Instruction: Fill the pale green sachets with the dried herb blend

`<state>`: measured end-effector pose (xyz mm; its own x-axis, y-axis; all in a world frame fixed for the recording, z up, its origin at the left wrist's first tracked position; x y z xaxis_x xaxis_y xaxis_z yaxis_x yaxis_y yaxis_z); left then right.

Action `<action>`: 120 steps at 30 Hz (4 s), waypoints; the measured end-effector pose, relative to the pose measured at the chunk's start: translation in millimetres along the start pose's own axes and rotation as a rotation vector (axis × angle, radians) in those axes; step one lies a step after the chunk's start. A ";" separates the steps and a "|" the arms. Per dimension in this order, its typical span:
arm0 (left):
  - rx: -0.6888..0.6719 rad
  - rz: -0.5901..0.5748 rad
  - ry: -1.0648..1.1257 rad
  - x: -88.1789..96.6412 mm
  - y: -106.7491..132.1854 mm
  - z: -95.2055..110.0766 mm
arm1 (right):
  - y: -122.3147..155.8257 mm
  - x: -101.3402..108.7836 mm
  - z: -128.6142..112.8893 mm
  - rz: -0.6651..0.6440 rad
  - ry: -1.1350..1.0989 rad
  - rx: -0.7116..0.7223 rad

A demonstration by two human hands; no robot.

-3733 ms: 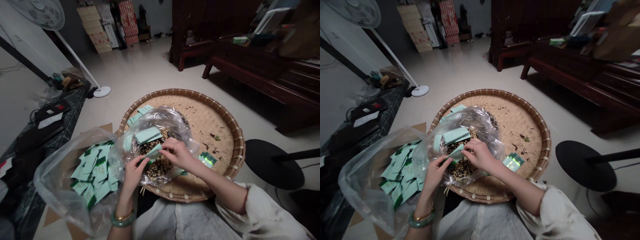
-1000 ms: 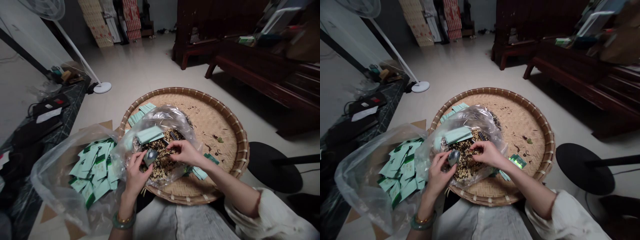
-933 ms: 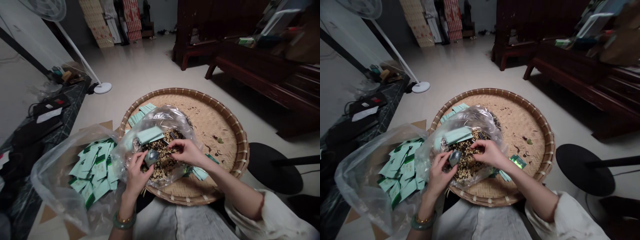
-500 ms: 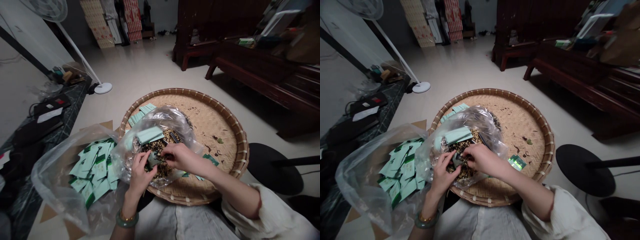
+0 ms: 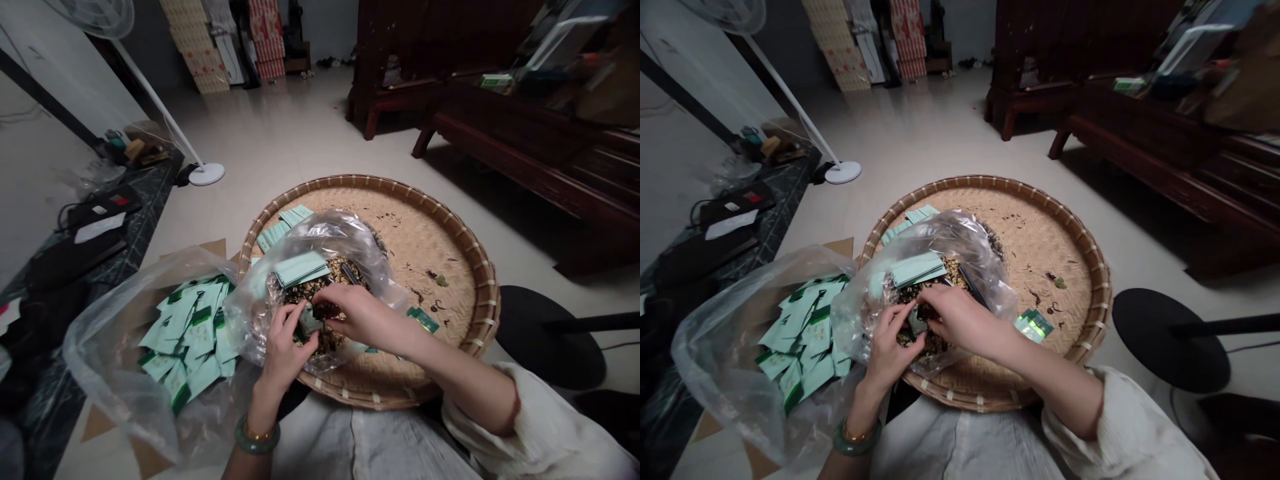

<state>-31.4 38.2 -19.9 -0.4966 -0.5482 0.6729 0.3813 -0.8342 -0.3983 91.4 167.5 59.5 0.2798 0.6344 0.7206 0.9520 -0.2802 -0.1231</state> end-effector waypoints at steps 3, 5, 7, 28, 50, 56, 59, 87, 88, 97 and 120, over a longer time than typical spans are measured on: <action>0.016 0.010 0.013 -0.7 -0.1 -0.8 | 2.4 0.5 -0.9 0.022 -0.010 0.020; 0.025 0.007 0.014 -1.0 -0.4 -0.6 | 2.4 0.8 -1.7 0.040 -0.016 0.018; 0.026 0.006 0.016 -1.0 -0.5 0.0 | 1.9 1.2 -3.3 0.059 -0.033 0.016; -0.093 0.015 -0.043 1.3 1.5 7.4 | 6.0 -8.8 7.6 0.247 -0.374 -0.094; 0.015 0.029 0.050 -4.7 7.4 0.7 | 7.4 -12.8 1.9 0.194 -0.117 -0.014; -0.006 0.040 0.010 -6.2 4.6 3.6 | -4.3 -15.4 6.0 0.046 -0.029 0.114; -0.012 0.038 0.015 -6.0 3.9 3.7 | -6.5 -11.2 7.8 0.063 -0.002 0.130; 0.047 0.034 0.025 -4.3 3.1 6.3 | 13.9 -17.2 9.0 0.151 -0.025 0.061; 0.049 0.035 0.014 -4.1 3.5 6.3 | 12.0 -16.1 9.0 0.182 -0.034 0.064; 0.099 0.027 0.039 -4.1 7.7 4.3 | 11.5 -20.9 0.8 0.101 0.131 0.014; 0.705 -0.458 0.625 3.8 -9.1 4.3 | 9.1 -11.6 46.5 0.209 -0.487 -0.267</action>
<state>-33.4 44.0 -11.1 -0.9462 -0.2889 0.1460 0.3236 -0.8566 0.4019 102.6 191.1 18.2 0.5424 0.7863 0.2958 0.8244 -0.5660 -0.0070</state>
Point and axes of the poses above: each hand's wrist, its own y-axis away from the middle knuckle, its own x-axis out of the back of the hand, z = x × y, the point moved 2 cm from there along -y, towards the middle knuckle, and after that the axes turned 3 degrees about x, right-handed, at the moved point
